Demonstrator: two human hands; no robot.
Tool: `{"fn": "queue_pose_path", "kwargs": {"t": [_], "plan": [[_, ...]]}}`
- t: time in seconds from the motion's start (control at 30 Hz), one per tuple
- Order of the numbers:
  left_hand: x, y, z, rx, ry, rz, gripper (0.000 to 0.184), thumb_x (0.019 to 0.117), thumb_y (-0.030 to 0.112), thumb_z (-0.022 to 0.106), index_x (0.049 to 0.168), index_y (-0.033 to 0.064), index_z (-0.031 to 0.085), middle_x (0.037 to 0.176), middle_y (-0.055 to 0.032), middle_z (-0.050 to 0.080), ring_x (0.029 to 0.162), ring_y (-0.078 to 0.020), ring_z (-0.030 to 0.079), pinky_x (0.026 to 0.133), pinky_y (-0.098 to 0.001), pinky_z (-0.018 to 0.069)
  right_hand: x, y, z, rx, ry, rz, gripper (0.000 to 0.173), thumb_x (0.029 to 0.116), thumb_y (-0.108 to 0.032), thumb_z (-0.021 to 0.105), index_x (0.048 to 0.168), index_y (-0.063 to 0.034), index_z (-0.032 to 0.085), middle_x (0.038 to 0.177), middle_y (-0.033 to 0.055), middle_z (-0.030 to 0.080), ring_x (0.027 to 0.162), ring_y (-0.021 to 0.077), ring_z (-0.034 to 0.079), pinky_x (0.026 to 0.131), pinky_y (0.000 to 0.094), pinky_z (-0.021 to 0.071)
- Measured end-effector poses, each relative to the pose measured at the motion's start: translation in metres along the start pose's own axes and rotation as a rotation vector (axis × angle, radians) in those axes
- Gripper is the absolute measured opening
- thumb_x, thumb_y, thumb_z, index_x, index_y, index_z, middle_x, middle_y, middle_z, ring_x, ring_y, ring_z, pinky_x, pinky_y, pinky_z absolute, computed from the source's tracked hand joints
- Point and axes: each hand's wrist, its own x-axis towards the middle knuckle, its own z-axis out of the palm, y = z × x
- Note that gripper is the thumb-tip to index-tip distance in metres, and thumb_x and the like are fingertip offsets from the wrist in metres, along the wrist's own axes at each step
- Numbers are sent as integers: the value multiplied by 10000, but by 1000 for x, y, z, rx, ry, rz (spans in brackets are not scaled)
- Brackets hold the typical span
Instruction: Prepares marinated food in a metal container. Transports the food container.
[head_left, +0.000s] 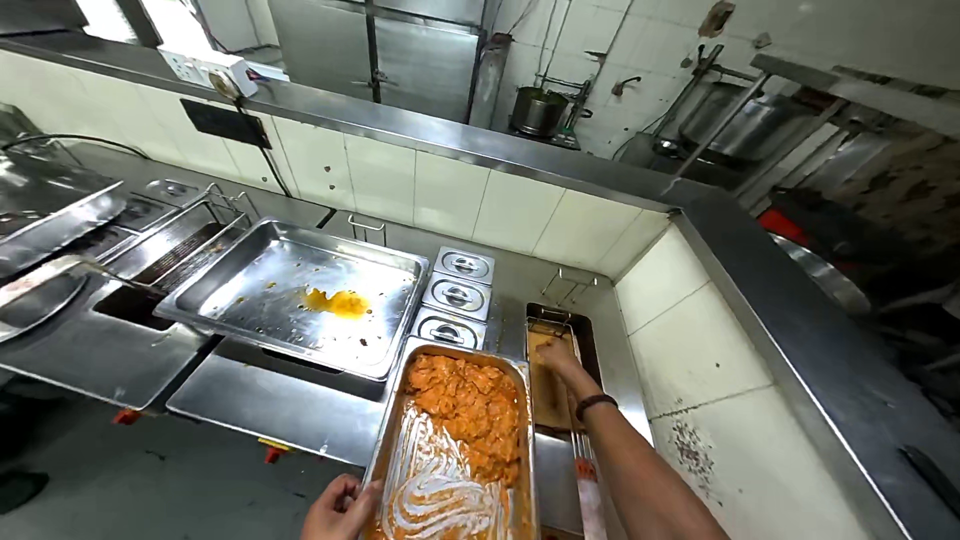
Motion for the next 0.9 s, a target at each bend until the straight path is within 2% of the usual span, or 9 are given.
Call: {"fn": "queue_pose_path", "kwargs": {"t": [0.1,0.2,0.33,0.4,0.53,0.63,0.7,0.77,0.9], "plan": [[-3,3,0,26,22,-20,317,834,357,800,852,78,651,642,15,573,550,-102,536,549,-317,488,18,-17,1,-1,19,51,432,994,-390,615,1161,-3,707,1159,262,686,1105,405,655,947,627,497],[-4,4,0,66,48,-43,347,812,406,806,865,92,668,641,7,578,549,-123,541,549,-340,493,34,-16,12,89,63,5,467,1011,-437,594,1065,9,724,1080,269,697,1030,426,664,883,647,503],[-1,2,1,100,50,-42,374,803,466,776,864,113,668,617,21,563,532,-124,537,529,-339,484,10,-15,5,174,107,-37,507,1003,-483,591,1069,5,713,1063,274,681,999,439,652,838,670,498],[1,1,0,89,46,-38,367,801,469,773,853,122,665,602,27,553,520,-118,530,519,-328,476,-7,-25,-7,152,141,-67,451,1015,-431,598,1066,2,713,1040,275,682,971,445,656,818,671,499],[3,-3,3,35,28,-17,341,802,433,780,823,114,660,603,15,564,520,-122,536,521,-328,482,-85,-44,-17,75,199,-275,283,1026,-256,590,1100,-16,720,993,214,706,925,392,686,830,637,543],[6,-3,4,-7,0,0,328,816,408,773,805,106,645,608,9,550,527,-126,529,528,-330,481,-185,-52,8,-74,-9,-334,304,1005,-278,562,1082,-38,731,1013,161,723,975,318,700,895,555,554],[6,-3,4,-4,-11,-1,323,819,411,765,797,111,647,616,12,557,532,-123,532,532,-330,480,-241,-52,37,-223,-142,-300,317,1009,-270,559,1109,-22,728,1138,178,706,1089,332,678,967,534,534],[8,-3,5,-1,-26,-2,319,821,417,758,790,118,650,626,9,563,544,-129,540,540,-334,485,-265,-42,71,-320,-121,-262,299,998,-218,574,1172,-22,719,1249,174,676,1155,336,662,995,513,535],[10,-3,5,10,-55,-2,319,821,427,746,798,121,658,629,10,573,564,-135,562,567,-353,503,-267,-27,115,-407,15,-248,254,945,-154,619,1149,-49,728,1224,149,694,1091,323,692,934,502,574]]}}
